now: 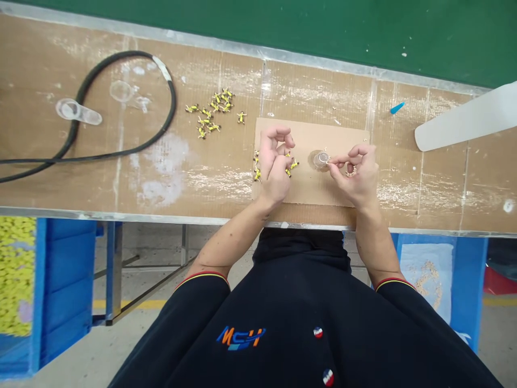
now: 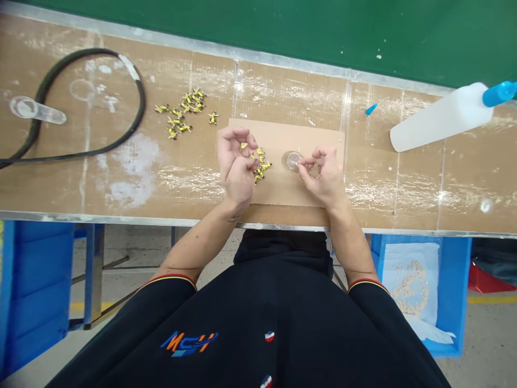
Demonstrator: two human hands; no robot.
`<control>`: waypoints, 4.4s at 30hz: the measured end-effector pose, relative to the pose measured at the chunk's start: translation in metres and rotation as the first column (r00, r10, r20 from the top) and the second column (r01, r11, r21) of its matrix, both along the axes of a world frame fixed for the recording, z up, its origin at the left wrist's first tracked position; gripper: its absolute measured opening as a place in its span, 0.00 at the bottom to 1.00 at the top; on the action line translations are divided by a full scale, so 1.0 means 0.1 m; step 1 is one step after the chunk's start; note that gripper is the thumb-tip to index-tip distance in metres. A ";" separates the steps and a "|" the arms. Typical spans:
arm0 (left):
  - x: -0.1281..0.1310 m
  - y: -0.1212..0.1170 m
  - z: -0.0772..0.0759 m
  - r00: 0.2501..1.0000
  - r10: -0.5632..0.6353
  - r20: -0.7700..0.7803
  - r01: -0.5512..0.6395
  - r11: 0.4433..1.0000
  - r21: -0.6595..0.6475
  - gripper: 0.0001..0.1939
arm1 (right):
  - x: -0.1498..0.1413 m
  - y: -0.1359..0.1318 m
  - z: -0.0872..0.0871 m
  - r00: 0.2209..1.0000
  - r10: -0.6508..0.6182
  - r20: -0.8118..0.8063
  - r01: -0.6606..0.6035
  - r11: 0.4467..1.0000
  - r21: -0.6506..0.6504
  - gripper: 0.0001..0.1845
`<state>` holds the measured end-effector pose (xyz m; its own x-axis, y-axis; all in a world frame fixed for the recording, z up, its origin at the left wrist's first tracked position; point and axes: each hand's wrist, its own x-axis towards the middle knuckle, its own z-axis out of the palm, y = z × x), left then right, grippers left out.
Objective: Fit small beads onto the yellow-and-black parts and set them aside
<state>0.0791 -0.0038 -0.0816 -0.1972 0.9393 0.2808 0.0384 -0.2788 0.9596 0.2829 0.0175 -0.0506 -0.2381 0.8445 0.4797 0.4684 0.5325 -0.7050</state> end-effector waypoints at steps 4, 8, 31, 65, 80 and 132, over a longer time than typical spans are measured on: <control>0.04 0.02 -0.08 0.994 0.078 0.081 -0.081 0.996 0.027 0.15 | 0.00 0.01 -0.03 0.999 -0.034 0.011 0.035 0.998 -0.045 0.20; 0.06 0.04 -0.11 0.994 0.067 0.092 -0.069 0.998 0.012 0.14 | 0.00 0.01 -0.04 0.998 -0.047 0.042 0.050 0.997 -0.060 0.20; 0.11 -0.02 0.12 0.975 -0.149 0.163 0.149 0.989 0.009 0.19 | -0.02 -0.03 0.07 0.924 0.055 -0.379 -0.083 0.995 -0.058 0.24; 0.18 -0.08 0.28 0.745 -0.317 0.586 0.453 0.886 -0.096 0.13 | -0.05 -0.05 -0.02 0.843 0.123 -0.524 -0.189 0.979 -0.075 0.27; 0.19 -0.06 0.29 0.653 -0.383 0.653 0.522 0.853 -0.022 0.18 | -0.08 -0.10 0.04 0.818 0.156 -0.553 -0.246 0.965 -0.092 0.24; 0.28 -0.13 0.31 0.848 -0.260 0.462 0.320 0.946 -0.055 0.18 | -0.15 -0.15 -0.05 0.833 0.109 -0.543 -0.223 0.963 -0.149 0.23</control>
<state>0.1071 -0.0165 -0.0501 0.0146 0.9943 0.1059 -0.4622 -0.0872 0.8825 0.2680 0.0024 -0.0551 -0.1437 0.9053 0.3998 -0.0863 0.3910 -0.9163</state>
